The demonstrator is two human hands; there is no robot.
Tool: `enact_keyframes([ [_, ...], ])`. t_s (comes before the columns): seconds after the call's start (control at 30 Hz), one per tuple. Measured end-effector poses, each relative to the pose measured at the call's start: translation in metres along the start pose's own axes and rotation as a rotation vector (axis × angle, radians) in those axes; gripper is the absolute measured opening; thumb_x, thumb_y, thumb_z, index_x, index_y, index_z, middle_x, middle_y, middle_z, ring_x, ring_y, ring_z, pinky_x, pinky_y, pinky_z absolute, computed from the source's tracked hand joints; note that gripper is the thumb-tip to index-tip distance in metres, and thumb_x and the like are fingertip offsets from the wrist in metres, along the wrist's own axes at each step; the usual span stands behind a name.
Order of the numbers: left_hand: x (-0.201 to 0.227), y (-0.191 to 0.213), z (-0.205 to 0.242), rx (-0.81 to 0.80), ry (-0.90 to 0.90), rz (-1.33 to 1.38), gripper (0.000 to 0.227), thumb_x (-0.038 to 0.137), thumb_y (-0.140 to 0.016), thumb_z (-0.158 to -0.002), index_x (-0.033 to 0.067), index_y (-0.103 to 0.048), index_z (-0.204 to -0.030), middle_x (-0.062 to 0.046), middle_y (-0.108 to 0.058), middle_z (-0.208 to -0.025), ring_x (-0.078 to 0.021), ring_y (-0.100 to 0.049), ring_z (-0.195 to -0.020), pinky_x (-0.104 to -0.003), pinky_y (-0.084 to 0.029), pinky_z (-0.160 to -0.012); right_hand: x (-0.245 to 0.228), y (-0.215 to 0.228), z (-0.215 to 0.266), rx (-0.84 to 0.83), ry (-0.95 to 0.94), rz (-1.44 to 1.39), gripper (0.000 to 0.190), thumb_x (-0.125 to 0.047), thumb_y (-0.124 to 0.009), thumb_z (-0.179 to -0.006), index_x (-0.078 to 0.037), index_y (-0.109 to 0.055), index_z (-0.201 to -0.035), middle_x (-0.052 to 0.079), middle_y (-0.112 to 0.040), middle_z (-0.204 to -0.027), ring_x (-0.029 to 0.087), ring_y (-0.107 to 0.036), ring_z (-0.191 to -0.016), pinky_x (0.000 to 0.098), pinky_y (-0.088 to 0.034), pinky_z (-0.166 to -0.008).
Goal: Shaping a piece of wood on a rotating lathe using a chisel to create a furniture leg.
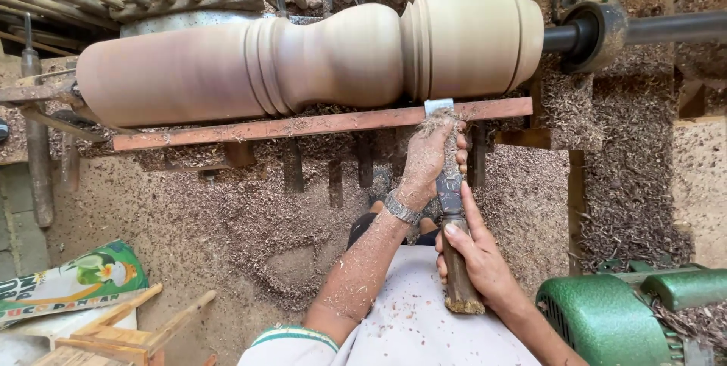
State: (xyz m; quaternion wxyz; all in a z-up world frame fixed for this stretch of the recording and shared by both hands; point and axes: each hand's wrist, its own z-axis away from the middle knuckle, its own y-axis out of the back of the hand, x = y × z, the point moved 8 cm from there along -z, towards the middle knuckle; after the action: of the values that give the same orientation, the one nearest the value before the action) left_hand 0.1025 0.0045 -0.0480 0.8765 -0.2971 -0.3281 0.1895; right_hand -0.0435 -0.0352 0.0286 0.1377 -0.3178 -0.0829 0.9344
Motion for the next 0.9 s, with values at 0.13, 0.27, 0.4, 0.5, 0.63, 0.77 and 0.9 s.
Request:
enact_keyframes([
  [0.13,0.003,-0.001,0.003,-0.002,-0.014,0.007,0.026,0.026,-0.055,-0.107,0.0008,-0.062,-0.113,-0.003,-0.062,-0.074,-0.0112,-0.059,-0.055,-0.028,-0.054,-0.046,0.004,0.000,-0.001,-0.009,0.000,-0.008,0.088,-0.021,-0.047,-0.096,-0.043,0.002,-0.165,0.010,-0.061,-0.081,0.017,-0.061,-0.056,0.0350,-0.056,-0.046],
  [0.27,0.006,0.001,0.003,0.026,-0.012,-0.030,0.026,0.024,-0.056,-0.106,0.0002,-0.062,-0.113,-0.003,-0.062,-0.074,-0.0114,-0.059,-0.054,-0.028,-0.053,-0.044,0.008,0.000,-0.002,-0.019,0.001,-0.040,0.086,-0.021,-0.048,-0.096,-0.042,0.002,-0.163,0.009,-0.061,-0.082,0.017,-0.061,-0.056,0.0347,-0.055,-0.046],
  [0.4,0.005,0.003,0.001,0.030,-0.003,-0.026,0.026,0.024,-0.055,-0.105,0.0001,-0.063,-0.114,-0.004,-0.062,-0.073,-0.0114,-0.059,-0.053,-0.028,-0.053,-0.044,0.008,-0.002,-0.002,-0.018,-0.012,-0.044,0.088,-0.022,-0.048,-0.096,-0.043,0.002,-0.165,0.009,-0.062,-0.082,0.017,-0.062,-0.056,0.0350,-0.055,-0.045],
  [0.5,0.005,0.005,0.001,0.016,-0.013,-0.014,0.026,0.023,-0.055,-0.105,0.0001,-0.063,-0.113,-0.004,-0.062,-0.073,-0.0118,-0.060,-0.054,-0.028,-0.054,-0.045,0.009,-0.004,-0.001,-0.023,-0.006,-0.045,0.088,-0.022,-0.048,-0.096,-0.043,0.002,-0.165,0.009,-0.062,-0.083,0.017,-0.061,-0.056,0.0349,-0.055,-0.045],
  [0.63,0.007,0.008,0.003,0.029,-0.032,-0.039,0.025,0.021,-0.056,-0.105,-0.0016,-0.064,-0.113,-0.005,-0.064,-0.074,-0.0125,-0.061,-0.055,-0.028,-0.054,-0.046,0.008,-0.005,-0.004,-0.037,0.001,-0.045,0.086,-0.021,-0.047,-0.097,-0.042,0.003,-0.163,0.010,-0.061,-0.083,0.018,-0.061,-0.056,0.0349,-0.056,-0.046],
  [0.77,0.008,0.008,0.004,0.007,-0.032,-0.032,0.026,0.022,-0.055,-0.105,-0.0015,-0.065,-0.113,-0.005,-0.064,-0.074,-0.0119,-0.061,-0.055,-0.028,-0.055,-0.046,0.008,-0.007,-0.004,-0.040,-0.003,-0.040,0.088,-0.021,-0.046,-0.097,-0.044,0.004,-0.166,0.010,-0.061,-0.083,0.017,-0.062,-0.056,0.0351,-0.057,-0.047],
  [0.9,0.010,0.008,0.004,0.018,-0.028,-0.038,0.027,0.021,-0.056,-0.105,-0.0027,-0.065,-0.112,-0.004,-0.064,-0.075,-0.0118,-0.060,-0.055,-0.028,-0.054,-0.047,0.008,-0.009,-0.005,-0.049,0.002,-0.036,0.089,-0.021,-0.047,-0.097,-0.044,0.004,-0.167,0.010,-0.061,-0.084,0.017,-0.062,-0.056,0.0351,-0.057,-0.046],
])
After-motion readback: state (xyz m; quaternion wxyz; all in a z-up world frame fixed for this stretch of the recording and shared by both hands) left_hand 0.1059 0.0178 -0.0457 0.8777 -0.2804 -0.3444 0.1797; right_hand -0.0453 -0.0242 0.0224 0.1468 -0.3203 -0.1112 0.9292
